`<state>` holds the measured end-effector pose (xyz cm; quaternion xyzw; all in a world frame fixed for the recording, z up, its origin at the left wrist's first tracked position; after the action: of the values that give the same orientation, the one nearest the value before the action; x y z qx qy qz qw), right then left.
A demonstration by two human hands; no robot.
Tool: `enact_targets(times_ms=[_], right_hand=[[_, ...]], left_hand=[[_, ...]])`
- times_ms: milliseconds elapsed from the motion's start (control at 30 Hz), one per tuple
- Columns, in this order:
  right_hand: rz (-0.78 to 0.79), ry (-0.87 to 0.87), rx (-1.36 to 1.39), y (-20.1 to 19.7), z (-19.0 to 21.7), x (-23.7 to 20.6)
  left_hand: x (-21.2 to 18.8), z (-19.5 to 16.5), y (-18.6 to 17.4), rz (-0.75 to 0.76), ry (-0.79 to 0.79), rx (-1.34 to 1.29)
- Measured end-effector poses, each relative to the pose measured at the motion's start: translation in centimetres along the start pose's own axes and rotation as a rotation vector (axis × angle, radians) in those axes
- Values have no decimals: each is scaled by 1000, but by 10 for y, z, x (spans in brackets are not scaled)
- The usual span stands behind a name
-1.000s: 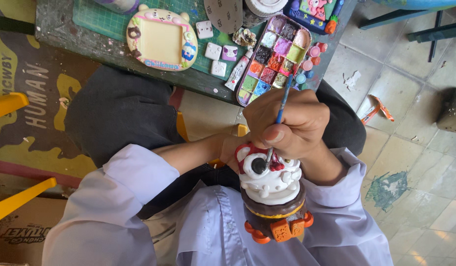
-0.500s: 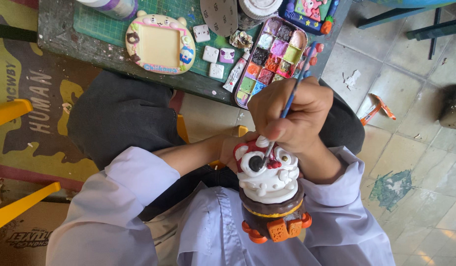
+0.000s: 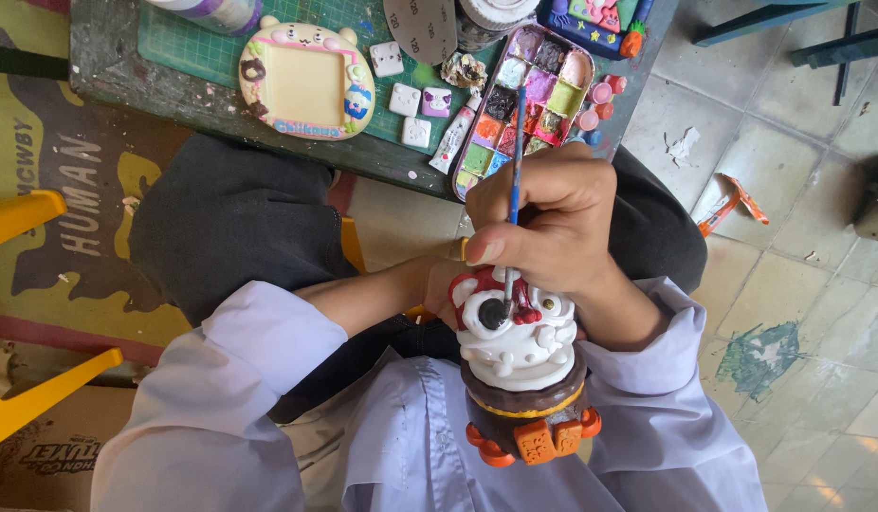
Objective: The person sits on the floor holding a clay animal figurine on their lap and paints it with a small brush, dipping the brush into a watercolor palette on the table and painting the face and body details of the figurine.
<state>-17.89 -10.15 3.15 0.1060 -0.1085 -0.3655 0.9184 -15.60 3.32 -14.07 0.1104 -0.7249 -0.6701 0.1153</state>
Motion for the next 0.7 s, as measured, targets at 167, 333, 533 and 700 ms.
enact_targets(times_ms=[167, 333, 533, 700], right_hand=[[52, -20, -6, 1, 1, 3], [75, -37, 61, 2, 2, 4], [38, -70, 90, 1, 2, 3], [71, -64, 66, 1, 1, 4]], left_hand=[[2, -1, 2, 3, -2, 4], [1, -3, 2, 5, -7, 0], [1, -4, 3, 6, -9, -2], [1, -4, 4, 3, -13, -8]])
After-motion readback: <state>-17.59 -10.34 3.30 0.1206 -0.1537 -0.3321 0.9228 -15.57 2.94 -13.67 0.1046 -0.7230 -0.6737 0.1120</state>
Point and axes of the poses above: each hand's wrist, its own x-axis towards the middle knuckle, its own y-axis out of the palm, z = x × y, the point moved 4 cm from there along x, towards the middle knuckle, and after that the axes turned 3 degrees about x, right-handed, at the moved point
